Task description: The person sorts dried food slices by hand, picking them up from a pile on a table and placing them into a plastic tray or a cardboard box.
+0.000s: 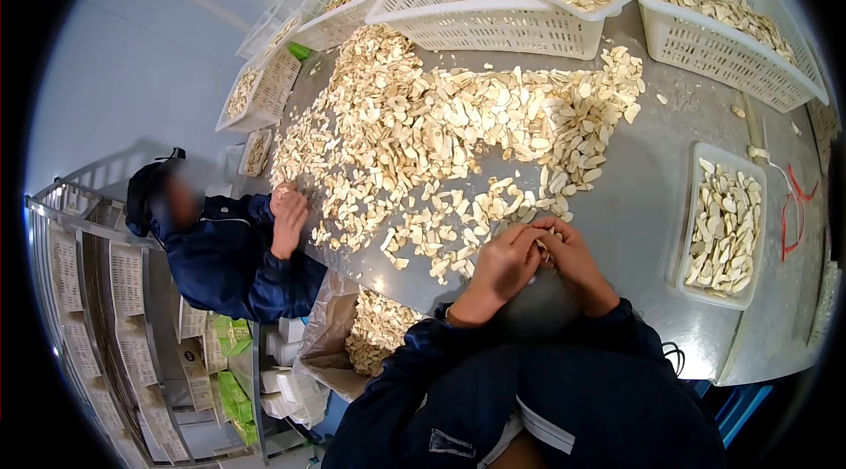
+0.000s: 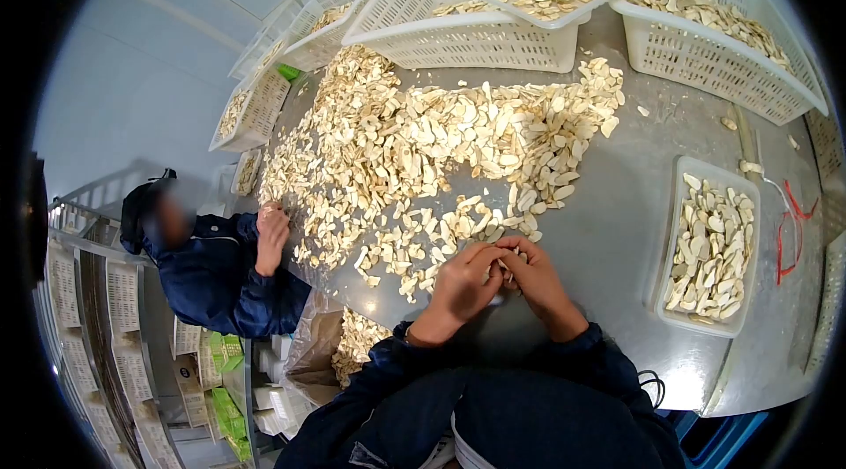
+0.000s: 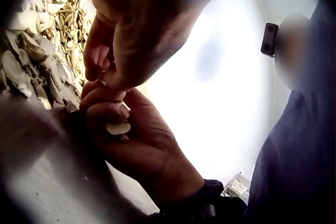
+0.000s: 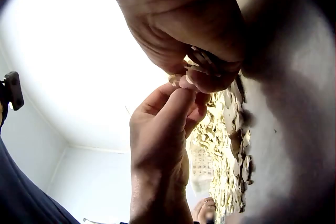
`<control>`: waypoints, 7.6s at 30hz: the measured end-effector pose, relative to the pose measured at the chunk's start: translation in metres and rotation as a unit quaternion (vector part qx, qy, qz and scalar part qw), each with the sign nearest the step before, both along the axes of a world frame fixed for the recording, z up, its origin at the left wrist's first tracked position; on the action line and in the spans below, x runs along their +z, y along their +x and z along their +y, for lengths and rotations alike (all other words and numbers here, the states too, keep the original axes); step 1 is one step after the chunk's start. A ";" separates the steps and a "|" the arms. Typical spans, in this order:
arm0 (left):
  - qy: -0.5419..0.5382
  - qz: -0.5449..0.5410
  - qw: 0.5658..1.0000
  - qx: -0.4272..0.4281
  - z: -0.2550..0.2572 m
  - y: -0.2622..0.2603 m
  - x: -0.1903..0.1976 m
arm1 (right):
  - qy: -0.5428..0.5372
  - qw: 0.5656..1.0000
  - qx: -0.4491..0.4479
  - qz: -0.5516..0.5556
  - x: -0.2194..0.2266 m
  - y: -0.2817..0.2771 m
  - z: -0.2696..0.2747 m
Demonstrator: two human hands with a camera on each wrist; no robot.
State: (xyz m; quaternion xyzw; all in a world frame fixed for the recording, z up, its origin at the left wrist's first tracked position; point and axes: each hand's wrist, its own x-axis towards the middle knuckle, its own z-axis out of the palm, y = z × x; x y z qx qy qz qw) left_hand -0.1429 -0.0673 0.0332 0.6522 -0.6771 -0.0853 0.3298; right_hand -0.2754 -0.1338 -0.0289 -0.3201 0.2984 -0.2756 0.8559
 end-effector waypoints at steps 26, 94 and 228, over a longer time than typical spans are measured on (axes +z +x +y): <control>0.099 0.241 0.965 0.010 0.004 0.009 0.003 | 0.036 0.999 -0.018 -0.012 0.017 -0.001 0.000; 0.117 0.392 0.911 0.060 0.008 0.027 -0.032 | -0.233 0.955 -0.040 0.179 -0.003 0.001 0.004; 0.151 -0.096 0.982 0.066 -0.004 0.056 -0.015 | 0.091 0.992 -0.031 -0.079 0.014 -0.007 -0.004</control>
